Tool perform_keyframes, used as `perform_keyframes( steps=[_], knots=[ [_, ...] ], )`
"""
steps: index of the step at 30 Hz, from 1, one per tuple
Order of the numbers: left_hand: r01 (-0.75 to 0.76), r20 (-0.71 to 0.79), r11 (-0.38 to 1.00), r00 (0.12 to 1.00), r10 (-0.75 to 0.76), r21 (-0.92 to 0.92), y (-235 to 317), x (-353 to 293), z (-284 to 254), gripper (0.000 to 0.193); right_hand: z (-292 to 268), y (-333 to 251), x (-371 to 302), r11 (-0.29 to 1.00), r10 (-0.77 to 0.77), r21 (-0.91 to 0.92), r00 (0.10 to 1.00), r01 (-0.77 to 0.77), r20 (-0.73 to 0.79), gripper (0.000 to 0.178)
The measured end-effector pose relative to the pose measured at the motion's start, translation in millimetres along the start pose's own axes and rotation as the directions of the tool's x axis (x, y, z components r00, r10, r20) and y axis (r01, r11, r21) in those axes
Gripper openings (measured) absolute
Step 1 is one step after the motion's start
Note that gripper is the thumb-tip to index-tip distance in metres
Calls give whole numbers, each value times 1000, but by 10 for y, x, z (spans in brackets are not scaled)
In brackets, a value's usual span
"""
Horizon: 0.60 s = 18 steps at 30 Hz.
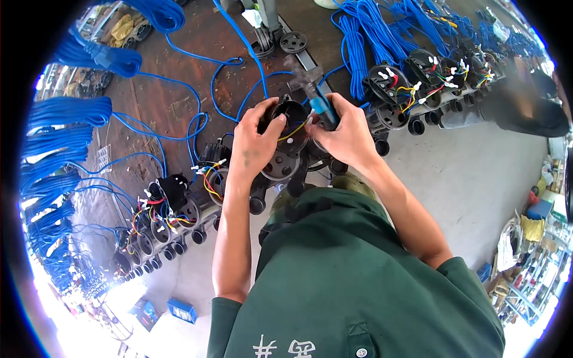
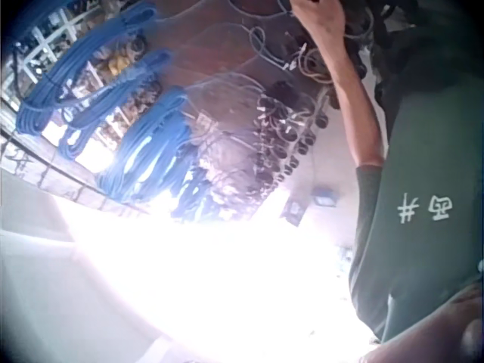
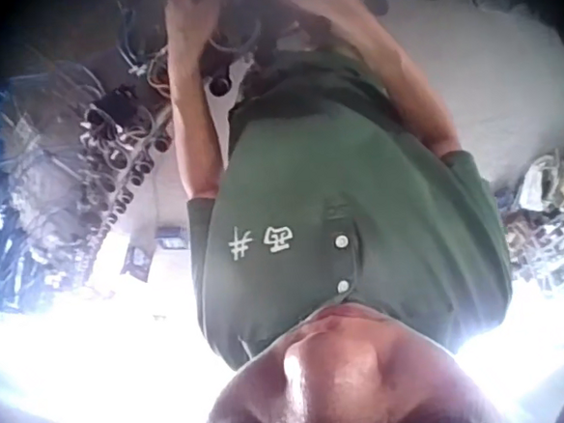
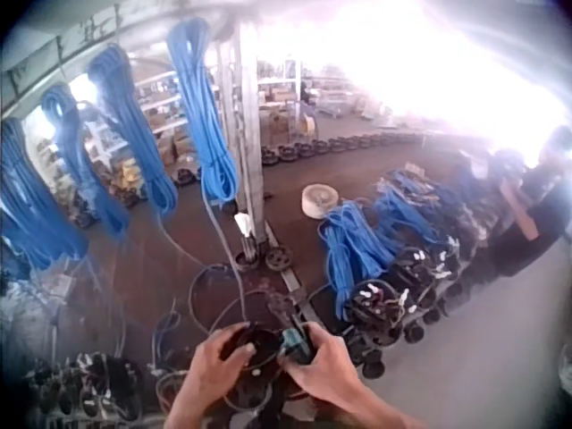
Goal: The person wires electronic motor components by hand and with wire crimpers, inserting wires into connectors and crimping them.
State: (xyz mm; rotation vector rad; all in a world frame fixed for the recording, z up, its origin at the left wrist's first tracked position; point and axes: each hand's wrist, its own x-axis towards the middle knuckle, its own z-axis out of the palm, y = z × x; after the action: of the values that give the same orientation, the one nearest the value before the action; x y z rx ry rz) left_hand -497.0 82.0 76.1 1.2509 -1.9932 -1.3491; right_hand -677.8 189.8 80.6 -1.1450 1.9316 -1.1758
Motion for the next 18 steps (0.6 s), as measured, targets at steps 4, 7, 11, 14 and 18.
perform_keyframes(
  steps=[4, 7, 11, 14, 18],
  knots=[
    [-53, -75, 995, 996, 46, -90, -116, -67, -11, 43, 13, 60, 29, 959, 28, 280, 997, -48, 76, 26],
    [-360, -368, 832, 771, 520, 422, -7, -248, 44, 33, 18, 123, 28, 893, 31, 443, 992, -83, 124, 28],
    [-408, -356, 911, 843, 403, 64, 306, -712, 249, 30, -13, 109, -27, 881, 50, 459, 987, -117, 154, 32],
    [-104, -169, 892, 985, 31, -440, 240, -692, 491, 35, -35, 57, -51, 837, 65, 526, 983, -147, 172, 34],
    [114, 71, 917, 993, -94, -383, 312, -598, 414, 34, -122, -53, -94, 905, 63, 403, 980, -135, 188, 32]
  ],
)
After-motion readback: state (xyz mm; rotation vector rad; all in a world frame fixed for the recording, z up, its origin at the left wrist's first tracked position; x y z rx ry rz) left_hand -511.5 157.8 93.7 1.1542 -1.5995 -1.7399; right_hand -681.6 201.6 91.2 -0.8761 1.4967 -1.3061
